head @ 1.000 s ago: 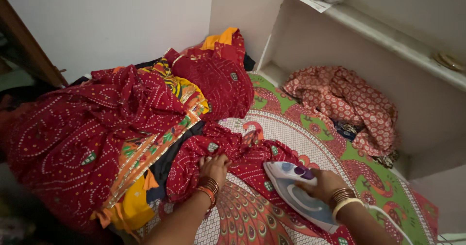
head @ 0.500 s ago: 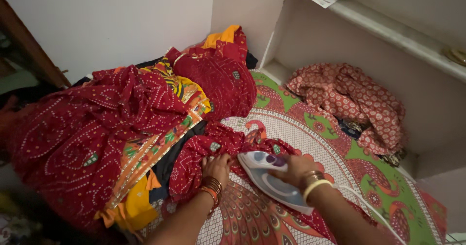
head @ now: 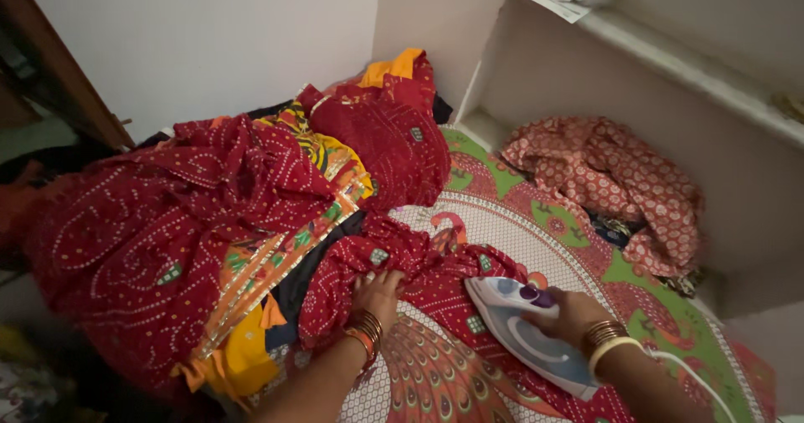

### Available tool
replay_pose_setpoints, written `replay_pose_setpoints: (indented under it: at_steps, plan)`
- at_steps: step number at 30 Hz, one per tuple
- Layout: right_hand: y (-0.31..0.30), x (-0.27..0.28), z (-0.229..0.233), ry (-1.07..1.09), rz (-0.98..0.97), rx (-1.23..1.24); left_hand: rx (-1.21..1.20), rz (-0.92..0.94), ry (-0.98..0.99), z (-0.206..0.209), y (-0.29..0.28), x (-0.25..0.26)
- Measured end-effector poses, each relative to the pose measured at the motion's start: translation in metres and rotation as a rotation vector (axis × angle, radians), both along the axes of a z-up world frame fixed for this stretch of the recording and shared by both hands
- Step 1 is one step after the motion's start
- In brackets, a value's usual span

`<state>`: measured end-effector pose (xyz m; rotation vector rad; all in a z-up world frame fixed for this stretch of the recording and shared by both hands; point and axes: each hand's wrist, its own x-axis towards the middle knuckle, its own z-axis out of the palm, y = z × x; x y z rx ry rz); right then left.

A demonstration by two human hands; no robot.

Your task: The person irons a red patterned garment on a bed using a handheld electric iron. They repeatedly smooth the fabric with their hands, adjust the garment's position, and move the iron across different sections to remove wrinkles.

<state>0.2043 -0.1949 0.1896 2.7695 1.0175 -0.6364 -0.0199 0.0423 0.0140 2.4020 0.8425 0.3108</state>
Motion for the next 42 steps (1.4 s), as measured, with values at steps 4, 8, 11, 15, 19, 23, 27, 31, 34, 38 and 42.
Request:
replay_pose_setpoints:
  at_steps: [4,8,11,15,19,23,27,31,34,38,42]
  plan:
    - [0.008,0.004,-0.009,0.020,-0.043,-0.062,-0.018,0.014,-0.049,-0.003,-0.002,-0.001]
    - [0.034,-0.020,0.001,0.079,-0.022,-0.019,-0.020,0.010,-0.040,0.000,-0.002,-0.003]
    - [0.063,-0.046,0.012,0.067,0.021,-0.044,-0.012,0.015,-0.040,0.003,-0.003,-0.002]
    - [0.089,-0.076,0.025,-0.023,0.168,-0.081,-0.040,0.020,-0.028,0.003,-0.005,-0.005]
    - [0.079,-0.083,0.035,0.111,0.027,-0.096,0.023,0.002,-0.034,0.000,-0.002,-0.006]
    - [0.034,-0.052,0.014,0.108,0.055,-0.018,0.062,-0.010,-0.058,0.001,0.000,-0.004]
    - [-0.034,-0.011,-0.010,0.012,0.090,0.007,0.081,-0.021,-0.076,0.003,-0.001,-0.007]
    - [-0.090,0.009,-0.008,0.265,-0.162,-0.098,0.077,-0.028,-0.064,0.005,-0.001,-0.007]
    - [-0.122,0.019,-0.001,0.396,-0.243,-0.136,0.040,-0.021,-0.074,0.005,-0.001,-0.008]
    - [-0.142,0.026,-0.003,0.489,-0.318,-0.128,0.067,-0.022,-0.082,0.005,-0.002,-0.005]
    - [-0.146,0.025,-0.009,0.547,-0.365,-0.103,0.032,-0.018,-0.033,0.007,-0.002,-0.007]
